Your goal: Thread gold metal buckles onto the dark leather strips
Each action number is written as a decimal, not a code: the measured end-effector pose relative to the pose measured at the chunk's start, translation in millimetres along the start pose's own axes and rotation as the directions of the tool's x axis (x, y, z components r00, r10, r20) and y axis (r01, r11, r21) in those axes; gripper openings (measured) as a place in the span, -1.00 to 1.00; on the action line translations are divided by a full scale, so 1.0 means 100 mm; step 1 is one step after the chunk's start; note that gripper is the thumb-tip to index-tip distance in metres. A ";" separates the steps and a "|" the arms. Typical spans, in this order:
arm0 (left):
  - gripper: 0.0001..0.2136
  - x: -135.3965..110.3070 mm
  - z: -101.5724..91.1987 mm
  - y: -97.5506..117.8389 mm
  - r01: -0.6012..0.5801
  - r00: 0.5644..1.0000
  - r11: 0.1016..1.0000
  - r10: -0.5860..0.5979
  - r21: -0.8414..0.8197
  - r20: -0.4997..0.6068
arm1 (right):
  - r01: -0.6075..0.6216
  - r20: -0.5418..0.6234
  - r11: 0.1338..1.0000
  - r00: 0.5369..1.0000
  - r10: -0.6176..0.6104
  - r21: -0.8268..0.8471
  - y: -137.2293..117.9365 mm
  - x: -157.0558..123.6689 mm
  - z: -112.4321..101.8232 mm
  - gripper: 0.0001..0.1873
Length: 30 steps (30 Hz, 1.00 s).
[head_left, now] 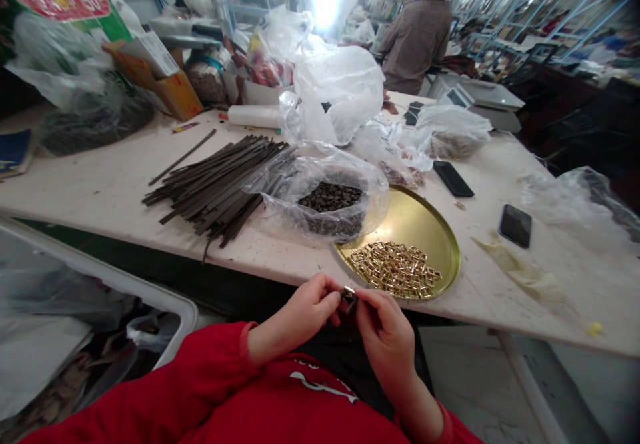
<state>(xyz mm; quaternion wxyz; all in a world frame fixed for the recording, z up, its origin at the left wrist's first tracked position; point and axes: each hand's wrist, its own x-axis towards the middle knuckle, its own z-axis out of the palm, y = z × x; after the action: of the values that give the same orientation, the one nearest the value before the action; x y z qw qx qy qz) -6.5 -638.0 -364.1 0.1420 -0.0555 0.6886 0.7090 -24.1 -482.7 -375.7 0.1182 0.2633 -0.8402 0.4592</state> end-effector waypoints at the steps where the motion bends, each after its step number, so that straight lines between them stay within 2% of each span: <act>1: -0.91 0.00 0.00 -0.02 -0.007 1.000 1.000 0.007 -0.013 -0.007 | -0.078 0.009 0.995 0.997 0.078 0.059 -0.01 0.00 -0.01 -0.80; 4: -0.79 -0.01 -0.02 -0.05 -0.051 0.999 0.999 0.051 0.005 0.005 | -0.305 0.096 0.922 0.952 0.291 0.236 -0.01 0.01 -0.01 -0.85; 6: -0.70 -0.02 -0.03 -0.04 -0.097 0.995 0.991 0.094 0.089 0.032 | -0.347 0.136 0.897 0.937 0.321 0.275 -0.01 0.03 -0.01 -0.84; 8: -0.64 -0.04 -0.05 -0.01 -0.142 0.989 0.974 0.135 0.175 0.054 | -0.272 0.129 0.933 0.960 0.247 0.236 0.00 0.05 -0.01 -0.84; 10: -0.62 -0.05 -0.07 0.01 -0.173 0.985 0.958 0.164 0.227 0.061 | -0.123 0.091 0.980 0.990 0.110 0.158 -0.01 0.10 -0.01 -0.83; 12: -0.61 -0.04 -0.07 0.01 -0.182 0.983 0.949 0.172 0.256 0.060 | 0.014 0.050 0.997 0.999 -0.018 0.080 -0.02 0.13 -0.01 -0.81; 17: -0.61 -0.03 -0.07 -0.01 -0.163 0.986 0.947 0.162 0.276 0.029 | 0.176 0.030 0.984 0.984 -0.175 -0.033 -0.04 0.12 0.00 -0.76; 21: -0.63 -0.06 -0.07 0.03 -0.179 0.984 0.949 0.176 0.260 0.038 | 0.297 0.000 0.952 0.955 -0.298 -0.069 -0.01 0.02 0.04 -0.66; 24: -0.63 -0.08 -0.07 0.06 -0.185 0.983 0.950 0.174 0.252 0.066 | 0.299 -0.019 0.951 0.953 -0.302 -0.081 0.01 -0.01 0.04 -0.66; 28: -0.58 -0.09 -0.07 0.07 -0.173 0.982 0.950 0.147 0.259 0.119 | 0.143 -0.008 0.989 0.990 -0.143 -0.035 0.00 0.05 0.03 -0.78; 30: -0.55 -0.10 -0.07 0.07 -0.170 0.982 0.945 0.140 0.279 0.126 | 0.104 -0.002 0.994 0.995 -0.104 -0.023 -0.02 0.07 0.01 -0.81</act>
<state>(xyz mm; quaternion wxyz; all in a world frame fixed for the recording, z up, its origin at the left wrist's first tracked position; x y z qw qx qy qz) 0.0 -645.8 -355.1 0.1279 0.0573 0.7786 0.6117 -28.9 -486.7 -371.8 0.1463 0.3047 -0.8303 0.4431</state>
